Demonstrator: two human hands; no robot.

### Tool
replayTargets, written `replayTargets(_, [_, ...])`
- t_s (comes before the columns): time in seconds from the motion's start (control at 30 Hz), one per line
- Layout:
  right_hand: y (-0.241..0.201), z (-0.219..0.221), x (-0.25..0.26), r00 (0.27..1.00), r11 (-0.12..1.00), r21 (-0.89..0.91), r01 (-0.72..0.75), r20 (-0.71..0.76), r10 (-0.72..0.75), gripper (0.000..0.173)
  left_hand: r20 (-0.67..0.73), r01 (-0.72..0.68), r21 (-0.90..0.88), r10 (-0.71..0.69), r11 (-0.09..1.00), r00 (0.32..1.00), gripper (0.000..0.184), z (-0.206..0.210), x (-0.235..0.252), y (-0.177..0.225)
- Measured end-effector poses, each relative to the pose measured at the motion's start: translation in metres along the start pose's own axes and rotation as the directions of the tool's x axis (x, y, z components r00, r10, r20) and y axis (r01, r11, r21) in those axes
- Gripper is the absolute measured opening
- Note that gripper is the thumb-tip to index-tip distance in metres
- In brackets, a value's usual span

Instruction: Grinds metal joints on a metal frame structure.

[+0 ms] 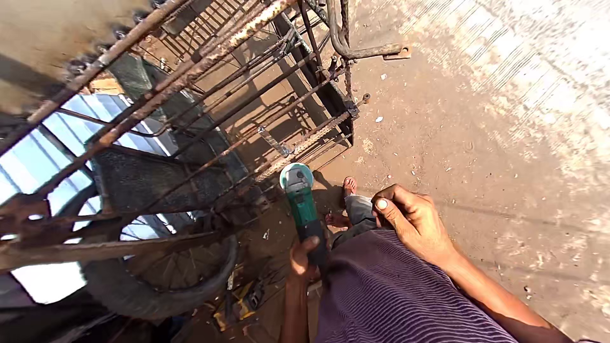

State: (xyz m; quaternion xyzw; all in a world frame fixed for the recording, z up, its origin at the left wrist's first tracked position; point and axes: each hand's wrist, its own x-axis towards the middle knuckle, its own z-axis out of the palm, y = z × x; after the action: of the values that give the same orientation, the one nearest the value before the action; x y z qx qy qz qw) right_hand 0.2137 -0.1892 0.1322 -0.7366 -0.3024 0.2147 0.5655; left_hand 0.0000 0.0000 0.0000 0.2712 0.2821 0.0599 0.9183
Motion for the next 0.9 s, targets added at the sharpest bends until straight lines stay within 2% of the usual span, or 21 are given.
replayTargets(0.07, [0.056, 0.023, -0.003, 0.954, 0.963, -0.086, -0.255, 0.143, 0.265, 0.04, 0.025, 0.07, 0.036, -0.071, 0.997, 0.997, 0.058, 0.002, 0.022, 0.003])
replayTargets(0.17, [0.101, 0.051, 0.008, 0.847, 0.89, -0.121, -0.44, 0.273, 0.456, 0.06, 0.009, 0.161, 0.085, -0.162, 0.983, 0.987, 0.06, 0.008, 0.052, 0.008])
replayTargets(0.23, [0.113, 0.064, 0.03, 0.805, 0.846, -0.015, -0.534, 0.299, 0.513, 0.065, -0.02, 0.193, 0.156, -0.192, 0.969, 0.981, 0.059, 0.017, 0.074, 0.015])
replayTargets(0.33, [0.111, 0.085, 0.063, 0.733, 0.651, 0.337, -0.68, 0.299, 0.611, 0.062, -0.044, 0.248, 0.229, -0.245, 0.941, 0.969, 0.06, 0.027, 0.097, 0.028])
replayTargets(0.4, [0.11, 0.093, 0.084, 0.718, 0.566, 0.471, -0.677, 0.255, 0.647, 0.063, -0.023, 0.257, 0.266, -0.261, 0.929, 0.965, 0.061, 0.033, 0.115, 0.033])
replayTargets(0.53, [0.116, 0.107, 0.119, 0.731, 0.561, 0.592, -0.578, 0.071, 0.679, 0.073, 0.049, 0.269, 0.331, -0.301, 0.905, 0.952, 0.059, 0.04, 0.148, 0.048])
replayTargets(0.67, [0.125, 0.114, 0.151, 0.695, 0.542, 0.66, -0.52, -0.043, 0.718, 0.079, 0.068, 0.293, 0.464, -0.363, 0.836, 0.929, 0.064, 0.037, 0.179, 0.072])
replayTargets(0.77, [0.136, 0.12, 0.177, 0.61, 0.53, 0.65, -0.544, -0.127, 0.782, 0.078, 0.087, 0.297, 0.61, -0.434, 0.735, 0.897, 0.068, 0.027, 0.209, 0.089])
replayTargets(0.9, [0.138, 0.129, 0.204, 0.484, 0.503, 0.595, -0.626, -0.209, 0.85, 0.078, 0.077, 0.334, 0.652, -0.498, 0.681, 0.864, 0.076, 0.015, 0.241, 0.102])
